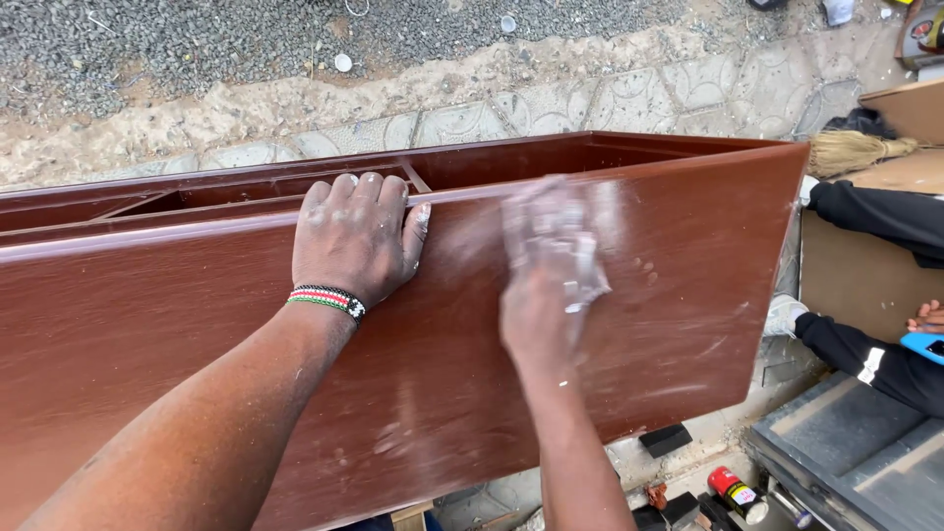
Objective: The person sands a reddish-brown wooden surface using a sanding block held in their right hand. They move the block back and forth across the flat surface and along the edges to smooth the wood.
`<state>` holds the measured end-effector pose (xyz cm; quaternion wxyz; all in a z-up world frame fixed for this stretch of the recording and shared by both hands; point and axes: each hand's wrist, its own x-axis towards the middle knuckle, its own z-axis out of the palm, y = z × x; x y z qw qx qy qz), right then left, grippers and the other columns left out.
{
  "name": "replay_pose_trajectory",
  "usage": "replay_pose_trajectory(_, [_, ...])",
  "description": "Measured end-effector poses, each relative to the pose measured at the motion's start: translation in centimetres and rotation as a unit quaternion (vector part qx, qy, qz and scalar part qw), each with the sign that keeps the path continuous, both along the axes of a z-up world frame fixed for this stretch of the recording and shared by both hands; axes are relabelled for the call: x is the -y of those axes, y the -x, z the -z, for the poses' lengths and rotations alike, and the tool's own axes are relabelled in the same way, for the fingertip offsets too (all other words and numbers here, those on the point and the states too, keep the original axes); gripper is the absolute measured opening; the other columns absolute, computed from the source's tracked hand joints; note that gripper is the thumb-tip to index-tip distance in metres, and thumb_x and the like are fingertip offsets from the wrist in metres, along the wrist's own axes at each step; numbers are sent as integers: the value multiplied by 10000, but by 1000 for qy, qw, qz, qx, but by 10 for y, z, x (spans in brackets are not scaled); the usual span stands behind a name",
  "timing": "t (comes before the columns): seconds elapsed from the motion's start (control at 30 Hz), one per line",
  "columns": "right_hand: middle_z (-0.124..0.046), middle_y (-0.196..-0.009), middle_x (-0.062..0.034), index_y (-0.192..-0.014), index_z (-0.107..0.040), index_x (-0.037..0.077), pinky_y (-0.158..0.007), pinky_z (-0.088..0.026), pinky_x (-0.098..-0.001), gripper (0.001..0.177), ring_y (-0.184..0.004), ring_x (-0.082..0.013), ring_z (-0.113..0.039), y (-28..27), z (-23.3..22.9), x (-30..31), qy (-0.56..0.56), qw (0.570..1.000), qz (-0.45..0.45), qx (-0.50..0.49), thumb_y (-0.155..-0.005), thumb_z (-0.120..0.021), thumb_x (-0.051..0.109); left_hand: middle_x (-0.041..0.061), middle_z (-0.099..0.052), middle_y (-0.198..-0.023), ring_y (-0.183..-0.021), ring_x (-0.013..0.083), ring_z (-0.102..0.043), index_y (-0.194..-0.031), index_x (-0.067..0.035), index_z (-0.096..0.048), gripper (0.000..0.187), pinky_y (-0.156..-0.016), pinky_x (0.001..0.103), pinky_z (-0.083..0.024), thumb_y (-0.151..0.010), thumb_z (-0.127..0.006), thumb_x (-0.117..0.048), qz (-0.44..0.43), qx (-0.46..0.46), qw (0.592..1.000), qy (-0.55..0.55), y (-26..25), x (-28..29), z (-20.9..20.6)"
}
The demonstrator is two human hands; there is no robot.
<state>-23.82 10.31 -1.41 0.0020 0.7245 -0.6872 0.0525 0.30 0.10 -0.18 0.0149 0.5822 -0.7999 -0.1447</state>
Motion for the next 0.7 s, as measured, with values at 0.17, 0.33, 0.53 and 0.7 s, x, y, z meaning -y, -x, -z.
replay_pose_trajectory(0.17, [-742, -891, -170, -1126, -839, 16, -799, -667, -489, 305, -822, -381, -756, -83, -75, 14, 102, 994, -46, 12, -1092, -711, 290, 81, -714, -999, -990, 338, -746, -1177, -186, -709, 461, -880, 504, -535, -1227, -485, -585, 4, 0, 999, 32, -4, -6, 11])
replay_pose_trajectory(0.33, [-695, -1513, -356, -1535, -665, -84, -1290, -491, -630, 576, -1450, -556, -641, -94, -57, 40, -47, 959, 129, 249, -1221, -542, 383, 87, -712, -990, -979, 336, -746, -1154, -178, -705, 473, -871, 496, -532, -1222, -481, -589, 0, -2, 999, 37, 1, -4, 8])
replay_pose_trajectory(0.53, [-631, -1661, -331, -1648, -630, 9, -1402, -352, -591, 705, -1633, -501, -525, -132, -109, 49, -133, 869, 351, 323, -1250, -427, 555, 101, -716, -987, -973, 350, -751, -1135, -166, -705, 485, -879, 507, -542, -1235, -481, -585, 0, -7, 999, 37, 0, -2, 0])
replay_pose_trajectory(0.7, [-510, -1787, -414, -1705, -579, -79, -1479, -182, -603, 694, -1733, -557, -384, -123, -121, 88, -93, 889, 300, 333, -1280, -398, 439, 93, -720, -981, -967, 347, -759, -1141, -171, -707, 491, -878, 517, -552, -1229, -471, -594, -1, -2, 1000, 23, 0, -3, 0])
